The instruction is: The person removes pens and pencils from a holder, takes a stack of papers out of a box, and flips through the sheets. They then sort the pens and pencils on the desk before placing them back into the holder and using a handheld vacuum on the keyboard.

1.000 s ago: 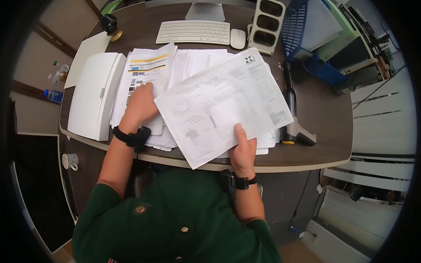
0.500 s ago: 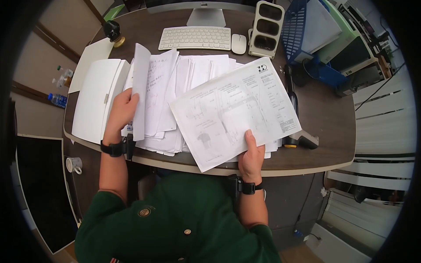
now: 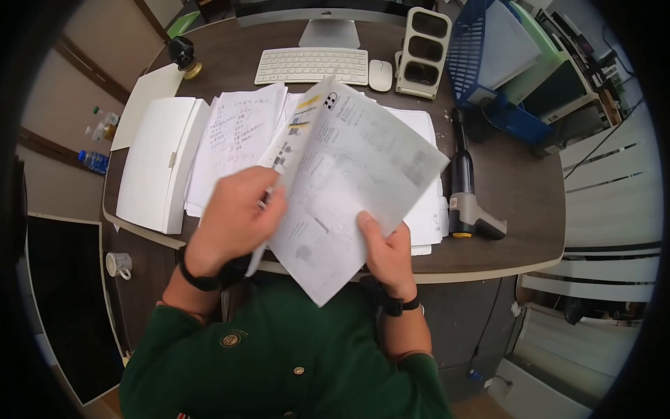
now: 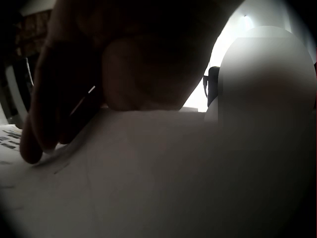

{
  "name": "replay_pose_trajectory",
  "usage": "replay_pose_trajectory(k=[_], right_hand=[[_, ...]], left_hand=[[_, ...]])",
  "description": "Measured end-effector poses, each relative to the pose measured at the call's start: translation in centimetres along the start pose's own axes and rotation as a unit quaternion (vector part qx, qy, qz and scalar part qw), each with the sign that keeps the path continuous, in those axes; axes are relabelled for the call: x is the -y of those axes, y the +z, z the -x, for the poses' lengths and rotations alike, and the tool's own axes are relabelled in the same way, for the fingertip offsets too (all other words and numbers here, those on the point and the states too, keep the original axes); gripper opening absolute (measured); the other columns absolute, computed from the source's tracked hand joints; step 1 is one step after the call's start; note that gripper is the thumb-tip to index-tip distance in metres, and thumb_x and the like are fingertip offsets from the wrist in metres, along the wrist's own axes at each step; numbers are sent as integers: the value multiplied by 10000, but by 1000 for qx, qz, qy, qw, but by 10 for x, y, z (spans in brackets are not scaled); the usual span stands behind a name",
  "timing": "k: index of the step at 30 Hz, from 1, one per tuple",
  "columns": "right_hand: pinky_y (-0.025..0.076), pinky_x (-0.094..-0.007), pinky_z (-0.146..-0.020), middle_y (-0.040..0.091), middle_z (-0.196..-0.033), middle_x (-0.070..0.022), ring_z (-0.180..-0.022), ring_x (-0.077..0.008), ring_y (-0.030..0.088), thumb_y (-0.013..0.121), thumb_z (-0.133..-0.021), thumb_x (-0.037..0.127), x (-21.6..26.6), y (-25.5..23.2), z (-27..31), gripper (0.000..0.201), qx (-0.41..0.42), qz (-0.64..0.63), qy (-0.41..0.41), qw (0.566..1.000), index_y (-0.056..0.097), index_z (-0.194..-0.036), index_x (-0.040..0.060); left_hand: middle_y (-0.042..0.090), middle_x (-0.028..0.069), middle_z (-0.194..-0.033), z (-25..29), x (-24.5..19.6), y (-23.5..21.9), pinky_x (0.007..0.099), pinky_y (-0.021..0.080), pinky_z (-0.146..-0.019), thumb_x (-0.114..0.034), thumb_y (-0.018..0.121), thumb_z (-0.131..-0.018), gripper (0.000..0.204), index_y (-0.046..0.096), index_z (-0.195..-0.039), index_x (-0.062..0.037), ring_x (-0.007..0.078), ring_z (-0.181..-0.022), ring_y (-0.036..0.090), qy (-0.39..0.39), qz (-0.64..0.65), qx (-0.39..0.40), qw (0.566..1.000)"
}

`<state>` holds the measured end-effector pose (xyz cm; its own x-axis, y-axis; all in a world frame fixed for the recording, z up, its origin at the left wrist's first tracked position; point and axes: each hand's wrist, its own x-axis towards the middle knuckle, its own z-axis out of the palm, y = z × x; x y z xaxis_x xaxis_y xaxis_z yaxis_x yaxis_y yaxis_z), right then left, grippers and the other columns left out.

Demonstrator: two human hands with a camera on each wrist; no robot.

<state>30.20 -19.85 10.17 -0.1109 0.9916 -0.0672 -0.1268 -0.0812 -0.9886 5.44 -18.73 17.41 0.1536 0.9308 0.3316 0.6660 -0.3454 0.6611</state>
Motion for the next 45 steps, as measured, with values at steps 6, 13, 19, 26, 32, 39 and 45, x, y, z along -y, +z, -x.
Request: replay_pose_trajectory(k=[6,13,19,26,32,39,45], right_hand=[[523,-308,-885,684,-1195,-114,-1042,-162,641,575,-1040,146,2,2,-8,331,19,-28,40,999,613,-1275,-83],[499,-315,-942,665,-1248,-111,-1092,-158,614,499,-1100,284,-9,0,-13,427,2,-65,-3,998,581,-1324,-71],[493,-319,-969,661,-1257,-109,-1121,-161,606,475,-1112,339,-13,-7,-12,473,43,-71,-30,996,574,-1332,-69],[516,-306,-947,674,-1234,-118,-1094,-157,627,528,-1090,225,-4,-17,-10,378,55,-88,11,995,585,-1307,-80],[520,-311,-951,674,-1247,-127,-1105,-171,637,540,-1072,155,-14,-16,-10,339,11,-97,-8,995,587,-1304,-88],[511,-332,-982,651,-1301,-141,-1147,-193,628,548,-1049,108,-7,-29,-6,357,-6,-124,-42,991,559,-1347,-88],[483,-363,-1022,620,-1340,-142,-1199,-227,607,604,-963,62,18,-27,-10,458,38,-103,-117,987,507,-1393,-62]], left_hand=[[614,143,-828,6,-18,55,433,539,-595,-70,668,-827,65,637,-845,-16,357,-668,646,46,1,54,997],[635,110,-927,4,-22,73,399,542,-565,-88,688,-828,78,650,-853,-25,319,-636,647,78,7,54,995],[658,90,-967,12,-36,83,374,542,-568,-102,706,-842,89,664,-868,-28,285,-677,669,141,34,55,988],[682,86,-1034,5,-36,78,360,569,-697,-155,768,-859,176,713,-985,-44,269,-837,685,182,78,79,977],[665,133,-1179,1,-21,72,381,560,-880,-108,777,-849,300,706,-1132,-42,316,-1050,664,189,119,129,966],[576,208,-1420,-23,16,36,386,473,-1081,-136,794,-885,701,454,-1459,81,281,-1284,589,3,39,-105,994],[691,147,-1234,-46,39,16,281,557,-913,-121,741,-954,491,545,-1365,62,157,-1070,679,-179,437,142,870]])
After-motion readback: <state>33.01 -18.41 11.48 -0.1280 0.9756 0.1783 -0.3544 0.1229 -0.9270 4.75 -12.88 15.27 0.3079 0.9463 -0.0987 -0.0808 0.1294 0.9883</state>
